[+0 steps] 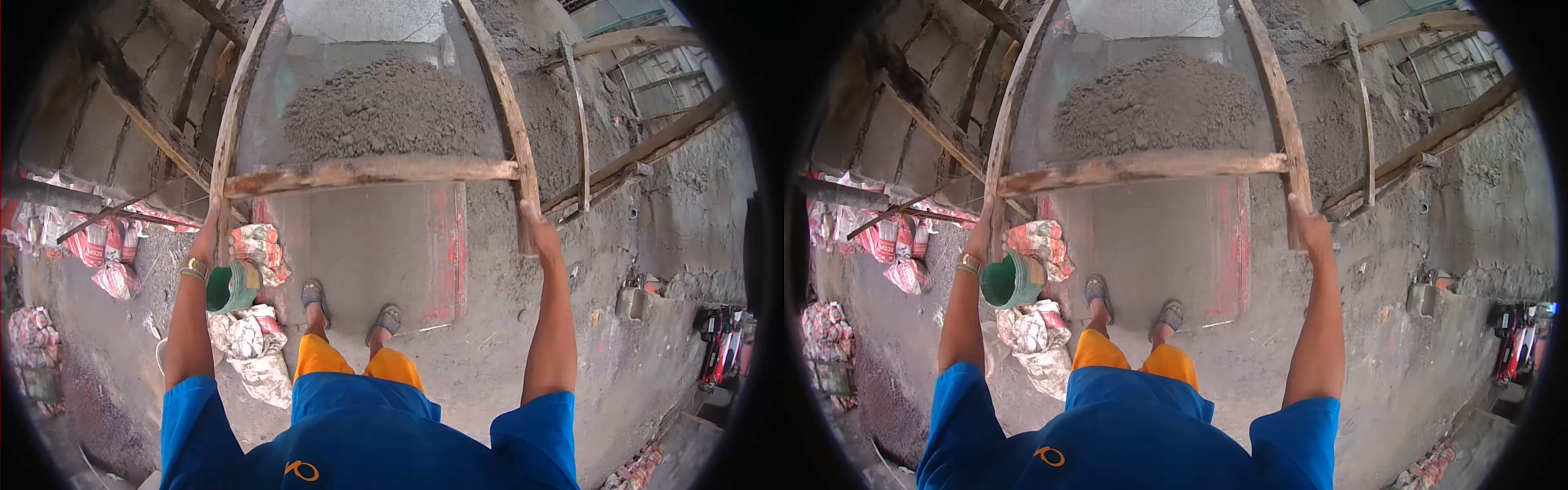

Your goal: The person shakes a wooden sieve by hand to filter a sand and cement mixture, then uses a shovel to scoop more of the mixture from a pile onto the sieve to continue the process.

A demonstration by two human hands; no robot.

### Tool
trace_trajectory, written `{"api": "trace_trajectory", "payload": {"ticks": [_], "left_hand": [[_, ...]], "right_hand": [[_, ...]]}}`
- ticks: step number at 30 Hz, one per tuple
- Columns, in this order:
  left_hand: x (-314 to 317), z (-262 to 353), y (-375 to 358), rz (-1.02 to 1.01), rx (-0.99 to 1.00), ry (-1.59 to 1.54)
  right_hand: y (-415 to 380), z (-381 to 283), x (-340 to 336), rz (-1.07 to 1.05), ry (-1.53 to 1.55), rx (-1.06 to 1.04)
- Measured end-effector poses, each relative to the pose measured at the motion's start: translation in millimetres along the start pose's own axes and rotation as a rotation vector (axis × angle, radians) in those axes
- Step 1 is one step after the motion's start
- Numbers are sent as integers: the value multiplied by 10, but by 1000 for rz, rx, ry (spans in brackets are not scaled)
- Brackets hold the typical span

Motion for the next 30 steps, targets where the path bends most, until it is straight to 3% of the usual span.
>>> {"api": "trace_trajectory", "payload": {"ticks": [2,5,6,7,8,11,12,14,15,17,20,21,22,24,25,28,30], "left_hand": [[-130,444,-9,-91,31,58],[-140,282,-257,-97,-20,31],[-112,4,-330,-102,-50,-4],[-76,-446,-409,-104,-84,-43],[-109,-945,-423,-68,-101,-23],[-160,-2632,-548,-69,-125,-105],[-153,-3044,-683,-71,-128,-179],[-284,-3710,-960,-29,-86,-181],[-325,-3830,-1104,25,-76,-180],[-269,-3828,-1063,30,-37,-203],[-100,-3584,-341,4,-102,-202],[38,-3002,-69,-10,-59,-166],[50,-2652,219,47,-137,-111],[136,-1471,483,57,-67,-32],[61,-1041,527,80,-65,8],[90,197,44,-33,38,-78],[34,417,-128,-84,-8,12]], "right_hand": [[-44,-525,-275,-26,86,0],[-305,-316,-330,-24,54,20],[-452,-156,-320,22,7,9],[-444,416,-240,107,-124,-6],[-697,784,-55,48,-88,20],[-1254,2607,734,-141,478,191],[-1562,2768,849,-172,564,300],[-1817,3429,957,-134,488,145],[-1968,3390,941,-108,584,108],[-1880,3369,922,-77,472,62],[-1181,2881,1013,-18,351,-3],[-816,2517,1018,-2,336,10],[-481,2119,983,16,317,23],[68,1441,629,192,143,60],[256,977,463,100,78,40],[144,-302,-198,83,134,-75],[12,-365,-371,75,135,-60]]}}
Point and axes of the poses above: each hand's wrist, its own y-axis towards the middle knuckle, its own x-axis out of the palm, z = x × y, the point moved 10 cm from there along y, towards the middle knuckle, and after that the axes turned 9 degrees about y, right-handed, at the moved point
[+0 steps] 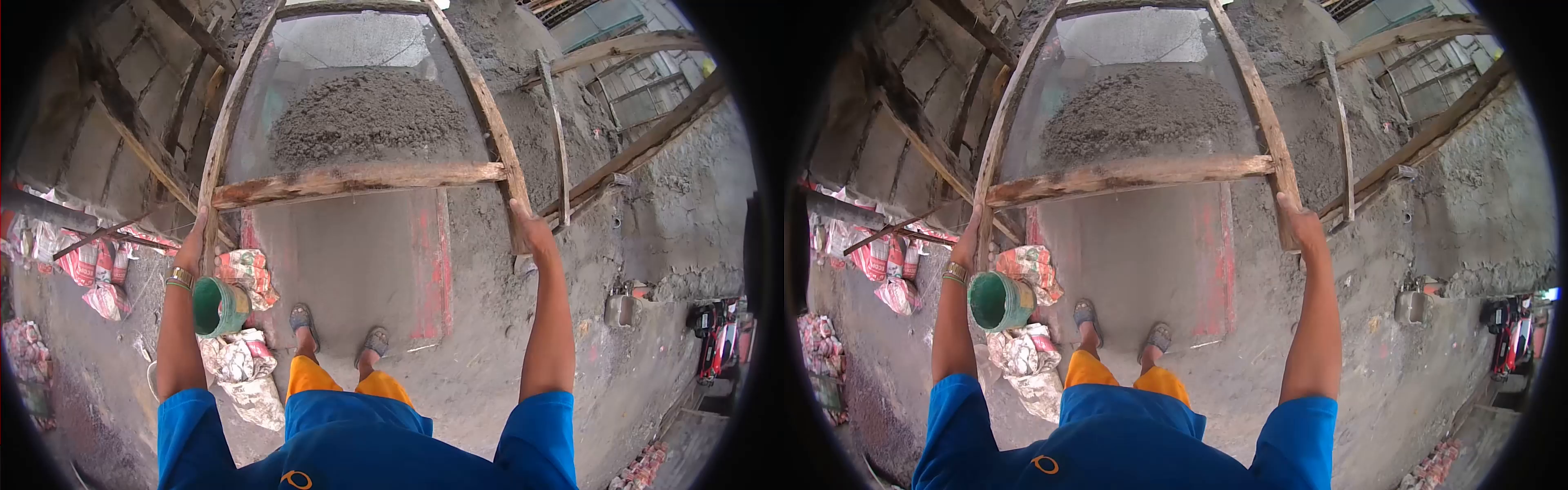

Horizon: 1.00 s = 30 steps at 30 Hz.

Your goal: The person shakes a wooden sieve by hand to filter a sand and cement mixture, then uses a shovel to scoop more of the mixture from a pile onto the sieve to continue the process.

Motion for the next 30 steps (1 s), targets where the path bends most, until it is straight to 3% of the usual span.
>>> {"api": "trace_trajectory", "payload": {"ticks": [3,5,6,7,8,10,12,14,16,17,18,19,21,22,24,25,26,30], "left_hand": [[-54,-606,-261,-7,-65,-29],[-175,-1602,-189,51,-23,-51],[-204,-2263,-173,72,-109,-67],[-102,-2615,-354,29,-118,-111],[-177,-3216,-303,37,-47,-136],[-260,-4249,-541,45,-108,-260],[-273,-4335,-910,102,52,-171],[-215,-4316,-979,99,41,-149],[-139,-4274,-524,91,-36,-230],[-91,-4161,-135,66,-63,-130],[46,-3574,107,64,-64,-133],[34,-3272,528,98,-64,-119],[147,-1887,519,100,-50,-34],[42,-1558,666,69,-53,-22],[-29,-646,494,9,20,-49],[-40,-232,252,-18,28,-41],[-77,22,40,-24,30,-13],[-256,-371,-262,-50,-15,-12]], "right_hand": [[-652,307,-37,44,-34,38],[-895,1705,213,12,-52,103],[-1235,2008,389,-14,124,39],[-1406,2738,539,-27,121,75],[-1670,3112,618,-22,156,69],[-2155,3768,670,-118,314,155],[-2345,3846,650,-147,370,205],[-2452,3846,609,-144,372,176],[-1982,3800,792,-109,352,122],[-1591,3671,953,-136,280,18],[-1192,3442,997,-85,84,119],[-771,3131,1048,-10,116,88],[-241,2174,820,96,-114,164],[-87,1593,690,45,-7,62],[28,606,262,88,30,-56],[-213,26,134,10,37,-5],[17,-16,37,-55,-13,7],[-718,219,-51,-50,-57,86]]}}
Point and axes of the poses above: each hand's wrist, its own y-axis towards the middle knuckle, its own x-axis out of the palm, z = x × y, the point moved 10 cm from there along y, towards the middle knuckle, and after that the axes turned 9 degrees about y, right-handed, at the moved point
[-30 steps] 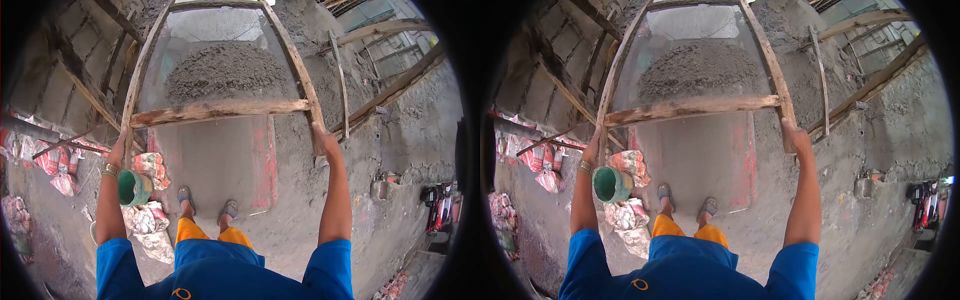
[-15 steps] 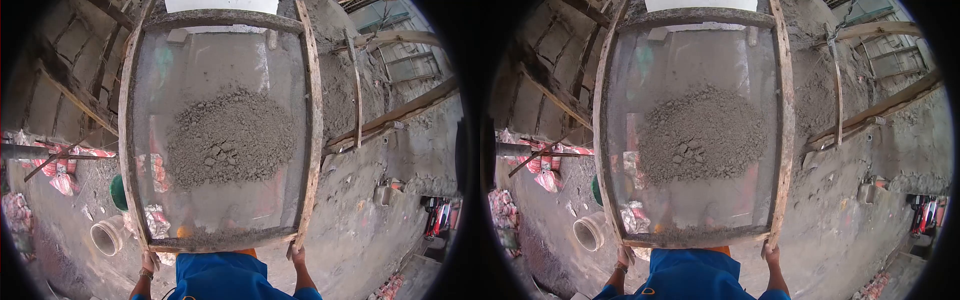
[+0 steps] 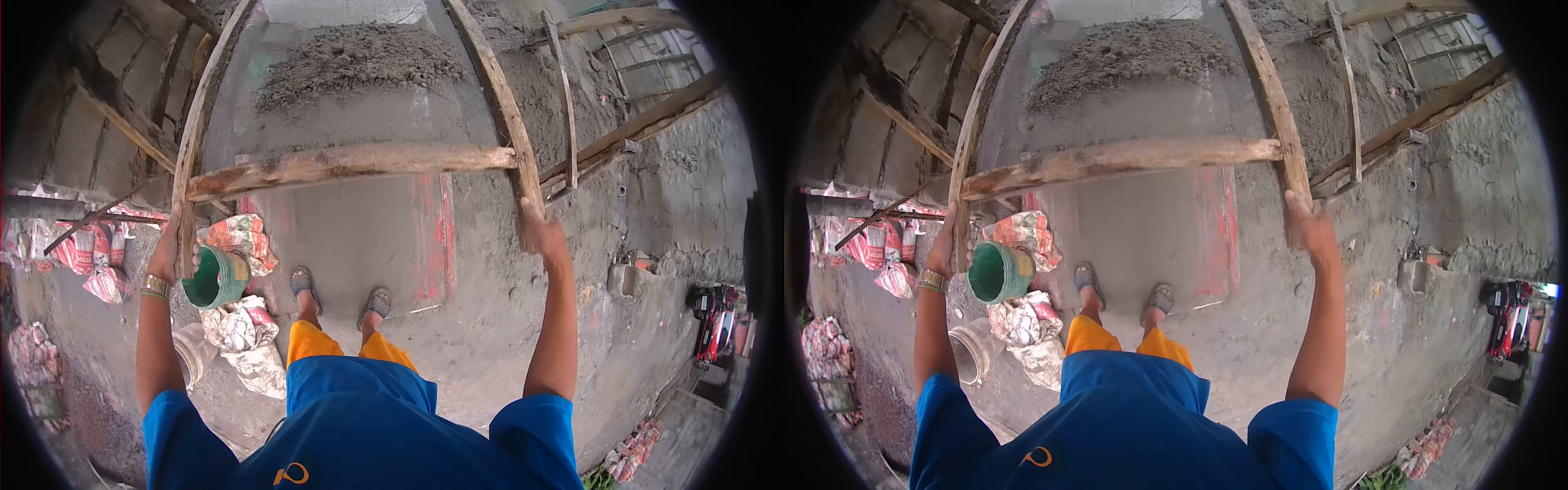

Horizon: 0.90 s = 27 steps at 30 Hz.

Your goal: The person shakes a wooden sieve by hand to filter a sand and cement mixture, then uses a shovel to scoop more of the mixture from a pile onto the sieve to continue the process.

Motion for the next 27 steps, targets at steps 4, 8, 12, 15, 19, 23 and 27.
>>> {"api": "trace_trajectory", "payload": {"ticks": [4,8,12,15,19,23,27], "left_hand": [[79,-2155,-7,39,-123,-89],[57,-3839,-425,104,-22,-189],[179,-3942,-399,144,22,-165],[384,-2967,318,155,-33,-195],[362,-1102,812,117,-48,-27],[125,125,503,28,50,-89],[6,-155,-35,58,-19,20]], "right_hand": [[-513,2075,722,-59,209,-84],[-1120,3609,1019,-176,319,68],[-922,3851,1085,-140,330,84],[-66,2799,1208,-89,156,54],[872,1163,688,185,-95,-48],[461,-391,26,79,14,-98],[-85,50,51,26,32,-44]]}}
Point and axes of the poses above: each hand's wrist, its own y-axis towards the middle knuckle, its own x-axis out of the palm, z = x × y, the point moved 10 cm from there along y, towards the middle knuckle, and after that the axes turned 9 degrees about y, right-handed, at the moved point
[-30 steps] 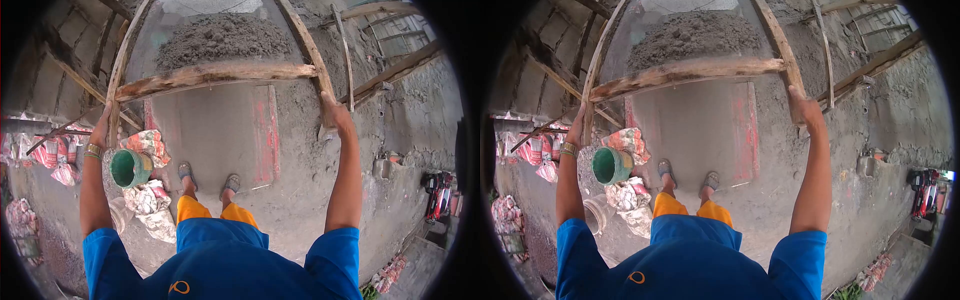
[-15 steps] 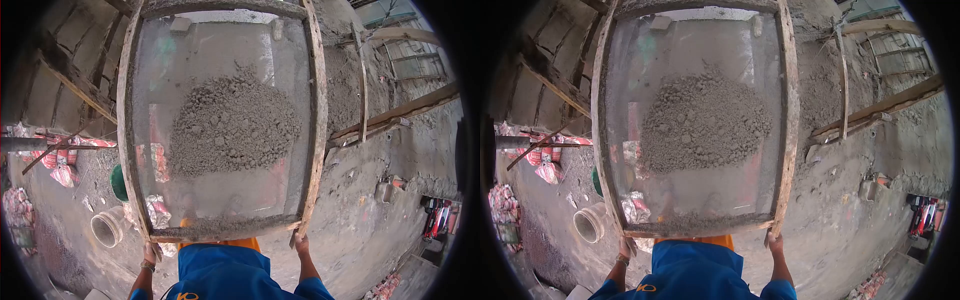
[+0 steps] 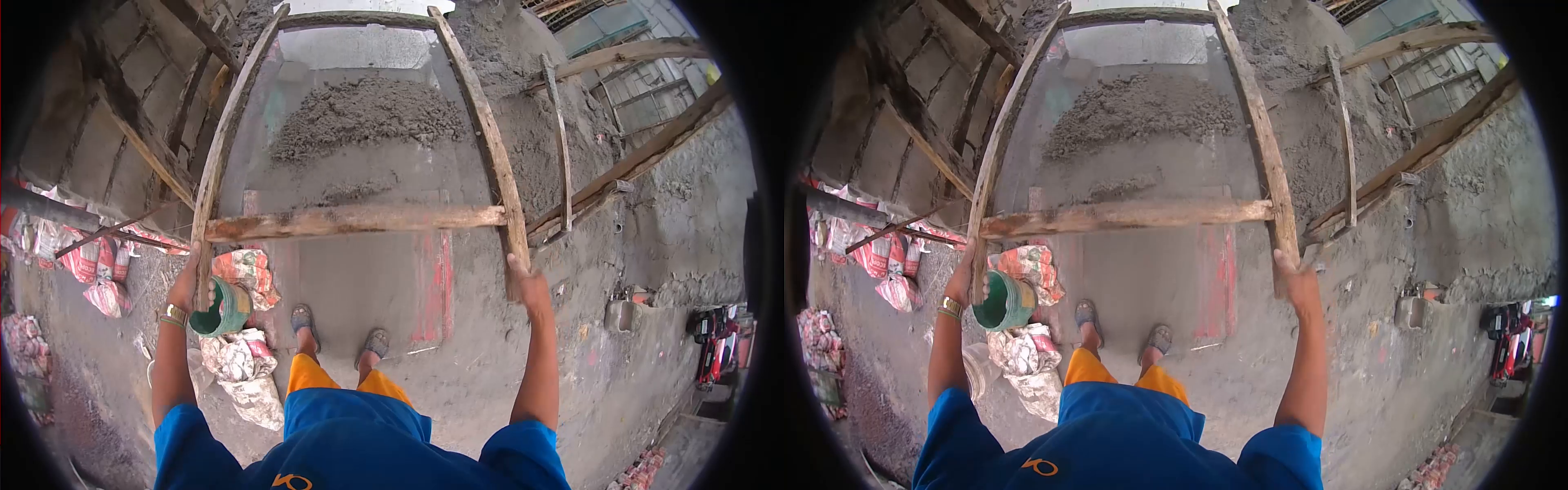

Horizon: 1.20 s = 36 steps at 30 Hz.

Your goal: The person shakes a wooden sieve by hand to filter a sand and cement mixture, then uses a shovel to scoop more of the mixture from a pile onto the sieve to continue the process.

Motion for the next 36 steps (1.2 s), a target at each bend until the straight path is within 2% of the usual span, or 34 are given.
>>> {"api": "trace_trajectory", "payload": {"ticks": [2,3,4,5,6,8,10,12,15,16,17,18,19,20,22,24,26,28,30,31,32,33,34,36], "left_hand": [[-50,-930,19,11,-36,-21],[-87,-1417,-66,80,-81,22],[-33,-1954,-75,50,-86,-61],[-55,-2564,-39,24,-51,-112],[-103,-3182,-75,64,-89,-195],[-37,-3543,-469,82,15,-151],[23,-3817,-640,138,60,-189],[108,-3853,-400,125,32,-176],[342,-3271,423,63,-36,-218],[358,-2951,841,49,-13,-214],[407,-2268,903,88,-26,-161],[454,-1512,885,89,24,-104],[437,-1033,879,20,-8,-8],[399,-532,778,37,26,-66],[232,312,509,-11,64,-4],[68,562,267,16,66,19],[45,478,113,-98,62,1],[115,-63,-75,-86,60,-34],[9,-1159,70,0,59,-28],[32,-1862,106,-50,-16,-103],[55,-2371,47,-59,-13,-147],[25,-2821,-113,-1,-47,-123],[15,-3295,-228,23,-39,-196],[-7,-3767,-584,65,46,-121]], "right_hand": [[-179,1291,217,73,39,-79],[-525,1606,375,-4,74,-31],[-792,1966,538,-73,189,-17],[-980,2609,607,-24,162,35],[-1197,2856,696,-82,301,94],[-1485,3512,780,-131,376,168],[-1563,3651,780,-124,383,182],[-1404,3733,844,-154,375,196],[-409,3265,1139,-170,292,144],[-54,2800,1109,-79,184,103],[137,2181,975,1,3,202],[445,1871,847,58,-76,168],[644,1453,666,105,-121,131],[721,934,451,156,-25,-8],[666,-86,46,87,-55,-15],[571,-431,-114,44,-56,3],[340,-343,-244,65,-90,8],[96,323,-38,50,21,-72],[-278,1418,219,60,-12,27],[-549,1806,379,27,77,-28],[-810,2176,570,-110,245,-2],[-1033,2632,597,-65,207,27],[-1233,3050,666,-90,306,139],[-1517,3467,709,-162,344,196]]}}
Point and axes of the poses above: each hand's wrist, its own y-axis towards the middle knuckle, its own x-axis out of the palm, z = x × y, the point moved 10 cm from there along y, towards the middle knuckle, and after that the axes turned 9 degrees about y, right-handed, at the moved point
